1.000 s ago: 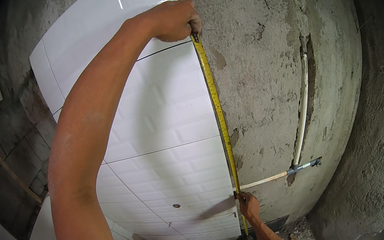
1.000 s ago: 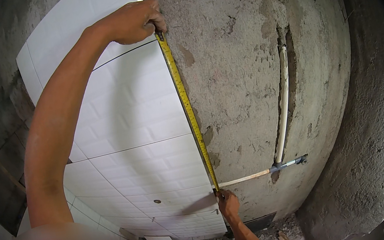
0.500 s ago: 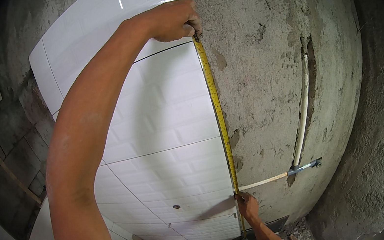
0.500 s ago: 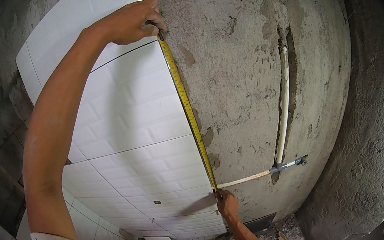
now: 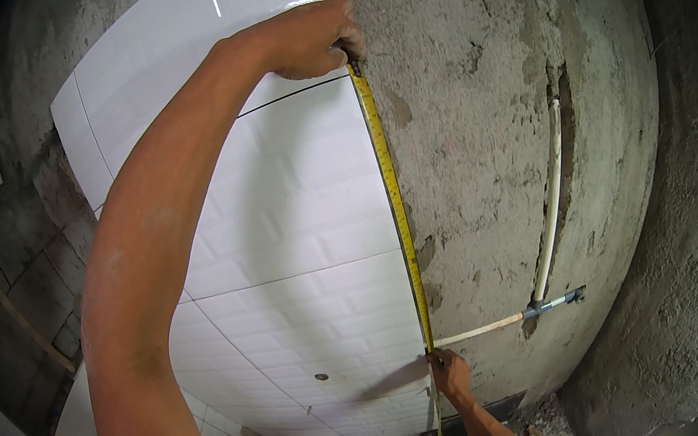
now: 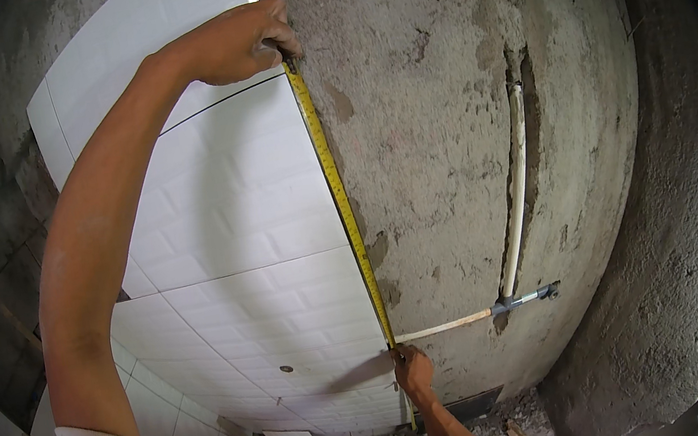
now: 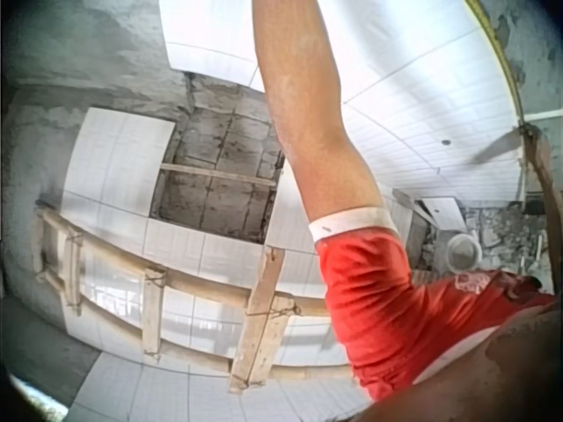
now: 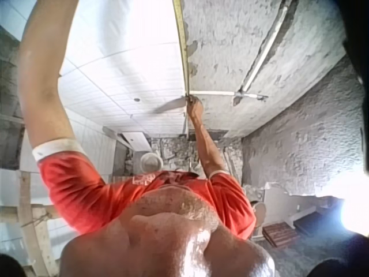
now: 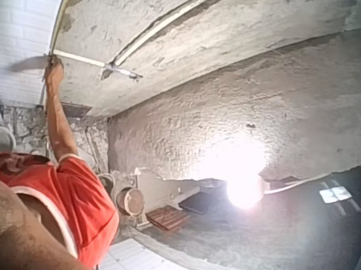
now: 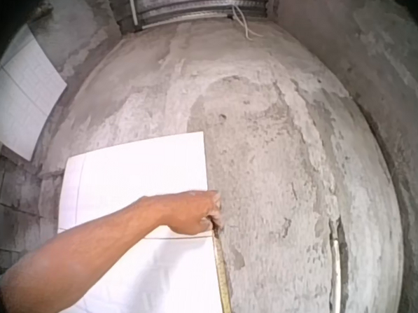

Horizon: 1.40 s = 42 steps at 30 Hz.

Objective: The person measures a wall with a tape measure and marks it with a pencil. They then position a dark tile against the wall to check fit and alignment.

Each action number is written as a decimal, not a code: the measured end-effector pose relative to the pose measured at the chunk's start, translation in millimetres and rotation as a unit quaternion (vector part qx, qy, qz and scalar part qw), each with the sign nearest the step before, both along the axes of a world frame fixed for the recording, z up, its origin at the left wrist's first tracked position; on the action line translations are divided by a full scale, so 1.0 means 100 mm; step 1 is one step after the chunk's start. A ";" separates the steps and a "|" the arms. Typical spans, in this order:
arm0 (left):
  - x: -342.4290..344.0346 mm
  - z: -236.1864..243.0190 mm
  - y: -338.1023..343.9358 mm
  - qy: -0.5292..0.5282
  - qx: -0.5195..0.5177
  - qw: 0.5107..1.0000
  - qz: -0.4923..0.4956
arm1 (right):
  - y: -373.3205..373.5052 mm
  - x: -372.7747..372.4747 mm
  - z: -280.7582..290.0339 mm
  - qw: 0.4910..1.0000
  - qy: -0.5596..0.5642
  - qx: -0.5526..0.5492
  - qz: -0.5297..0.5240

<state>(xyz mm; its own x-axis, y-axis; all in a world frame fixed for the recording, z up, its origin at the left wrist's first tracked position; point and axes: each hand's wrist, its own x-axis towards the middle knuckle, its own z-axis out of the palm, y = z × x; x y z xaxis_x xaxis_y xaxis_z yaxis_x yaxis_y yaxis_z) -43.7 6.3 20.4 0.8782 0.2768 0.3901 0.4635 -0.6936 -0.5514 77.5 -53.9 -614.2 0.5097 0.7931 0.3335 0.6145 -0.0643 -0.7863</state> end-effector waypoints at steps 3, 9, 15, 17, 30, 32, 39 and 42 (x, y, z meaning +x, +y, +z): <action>-0.01 0.00 0.03 -0.008 -0.004 1.000 -0.011 | 0.00 0.00 0.01 1.000 0.013 -0.004 0.008; -0.03 0.00 0.04 -0.016 -0.012 1.000 -0.015 | 0.01 0.01 -0.02 1.000 -0.008 0.023 0.010; -0.02 0.01 0.03 -0.002 0.013 1.000 -0.016 | 0.03 0.02 -0.04 1.000 -0.017 0.014 0.007; -0.02 0.01 0.03 -0.004 0.013 1.000 -0.009 | 0.03 0.02 -0.03 1.000 -0.011 0.010 0.009; -0.02 -0.01 0.04 -0.019 -0.011 1.000 -0.021 | 0.00 -0.01 0.03 1.000 0.000 0.006 0.012; -0.01 -0.02 0.03 -0.021 -0.002 1.000 -0.010 | 0.01 -0.01 0.02 1.000 0.001 0.006 0.007; -0.01 -0.04 0.04 -0.033 -0.008 0.999 -0.003 | 0.01 -0.01 -0.01 1.000 -0.009 0.011 0.005; -0.01 -0.05 0.04 -0.026 -0.004 1.000 0.002 | 0.01 0.00 -0.04 0.999 -0.021 0.031 0.017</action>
<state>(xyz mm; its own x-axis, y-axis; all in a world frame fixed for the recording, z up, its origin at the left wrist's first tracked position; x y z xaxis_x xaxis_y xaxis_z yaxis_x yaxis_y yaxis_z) -45.2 10.6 15.5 0.8556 0.2825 0.4338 0.4940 -0.6962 -0.5208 77.2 -52.5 -618.0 0.4671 0.7872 0.4026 0.6485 0.0045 -0.7612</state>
